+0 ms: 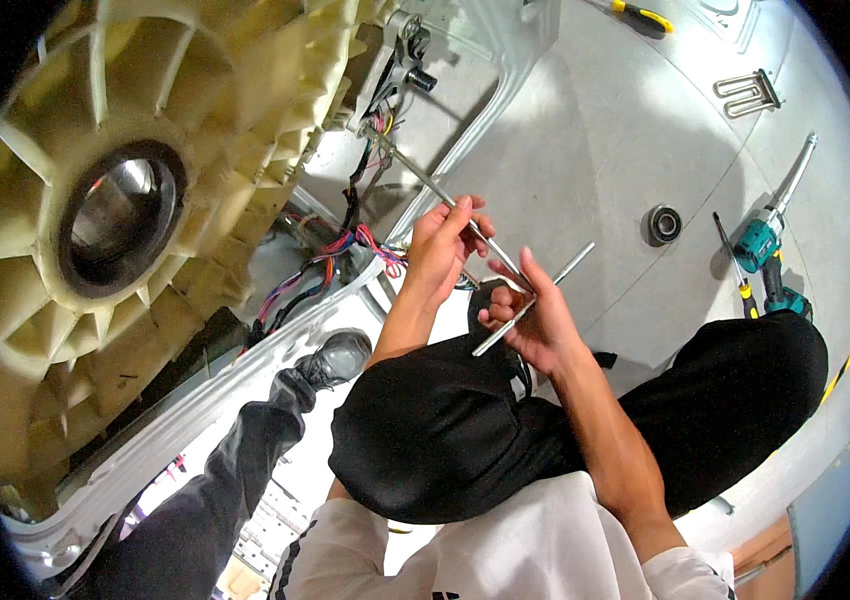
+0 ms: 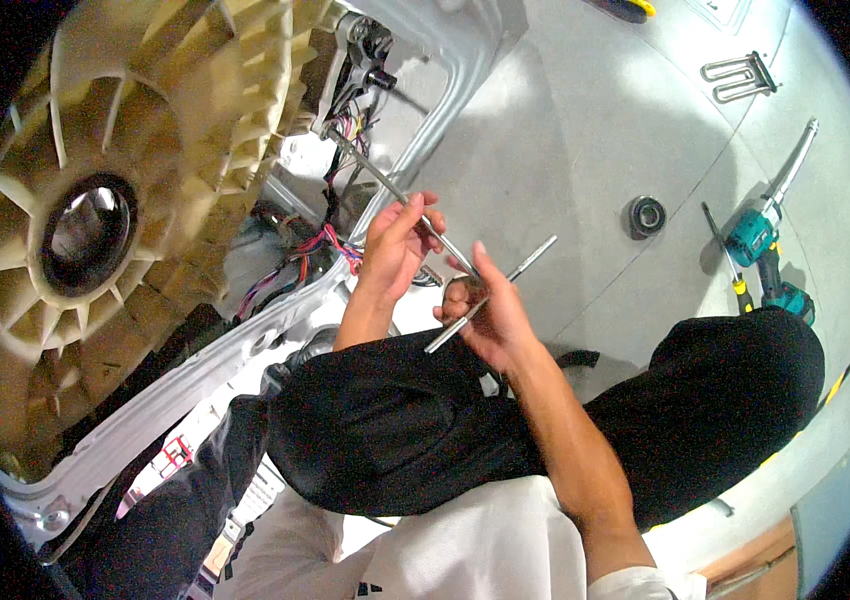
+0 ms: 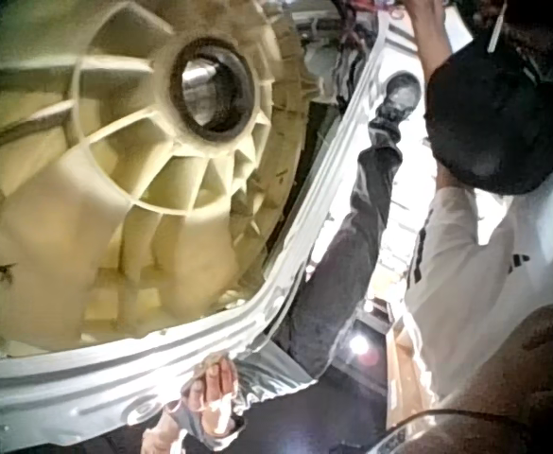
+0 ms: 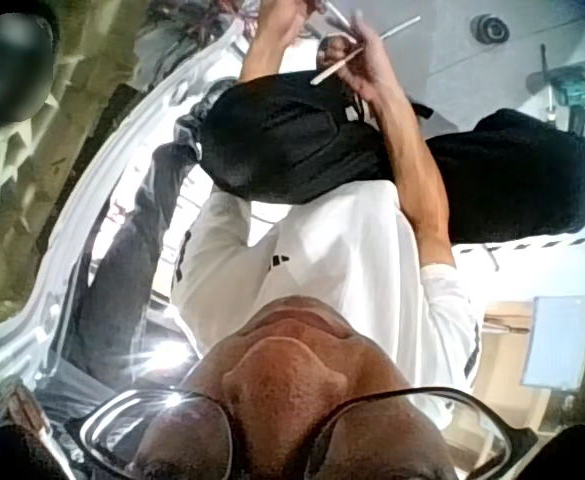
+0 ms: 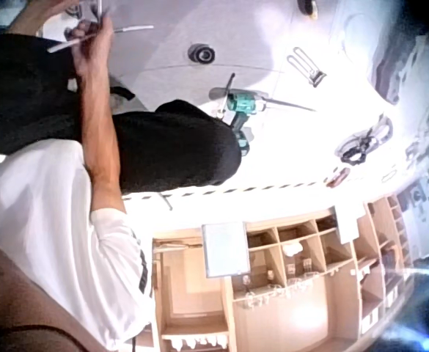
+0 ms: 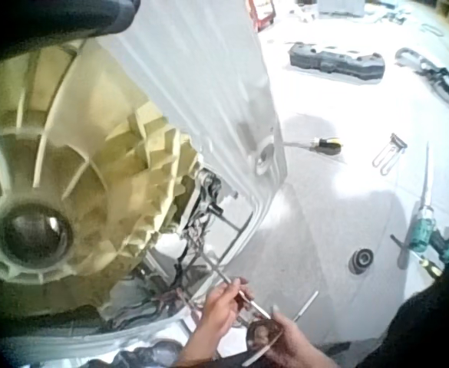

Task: The person uses a T-handle socket wrench to rotate a component inside the drum assembly of an appliance, while kneeling on the floor.

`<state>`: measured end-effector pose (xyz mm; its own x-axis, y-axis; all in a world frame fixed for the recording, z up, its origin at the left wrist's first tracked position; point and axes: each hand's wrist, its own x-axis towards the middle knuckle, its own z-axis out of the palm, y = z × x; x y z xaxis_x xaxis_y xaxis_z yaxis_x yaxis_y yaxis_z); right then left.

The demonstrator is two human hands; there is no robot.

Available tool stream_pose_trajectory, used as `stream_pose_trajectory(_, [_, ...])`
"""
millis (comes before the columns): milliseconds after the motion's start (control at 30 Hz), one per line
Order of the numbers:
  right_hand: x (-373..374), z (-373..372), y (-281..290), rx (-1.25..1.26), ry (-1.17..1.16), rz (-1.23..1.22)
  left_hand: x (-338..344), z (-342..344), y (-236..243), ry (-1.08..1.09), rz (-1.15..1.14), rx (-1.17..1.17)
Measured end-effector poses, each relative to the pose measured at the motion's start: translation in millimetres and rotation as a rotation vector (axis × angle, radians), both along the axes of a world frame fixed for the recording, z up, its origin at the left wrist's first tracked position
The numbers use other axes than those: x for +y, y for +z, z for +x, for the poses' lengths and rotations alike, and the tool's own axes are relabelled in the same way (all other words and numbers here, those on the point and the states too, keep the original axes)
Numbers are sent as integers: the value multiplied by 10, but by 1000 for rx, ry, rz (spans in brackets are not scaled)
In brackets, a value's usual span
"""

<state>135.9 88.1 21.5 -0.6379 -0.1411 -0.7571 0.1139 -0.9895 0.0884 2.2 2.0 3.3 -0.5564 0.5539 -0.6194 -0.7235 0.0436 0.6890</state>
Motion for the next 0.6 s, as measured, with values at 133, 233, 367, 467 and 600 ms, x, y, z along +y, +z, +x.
stream_pose_trajectory(133, [-14,332,-14,-366,175,1192,42,12,-28,-3,28,-10])
stream_pose_trajectory(233, [106,364,139,-253,429,2084,48,-6,-17,-1,40,-11])
stream_pose_trajectory(367, [144,242,132,-56,723,2288,114,-7,-22,-7,84,-36])
stream_pose_trajectory(467, [161,121,-26,-59,516,2373,119,-22,-13,-4,64,-39])
stream_pose_trajectory(600, [201,67,-189,44,346,2279,121,-38,-7,-37,40,-21])
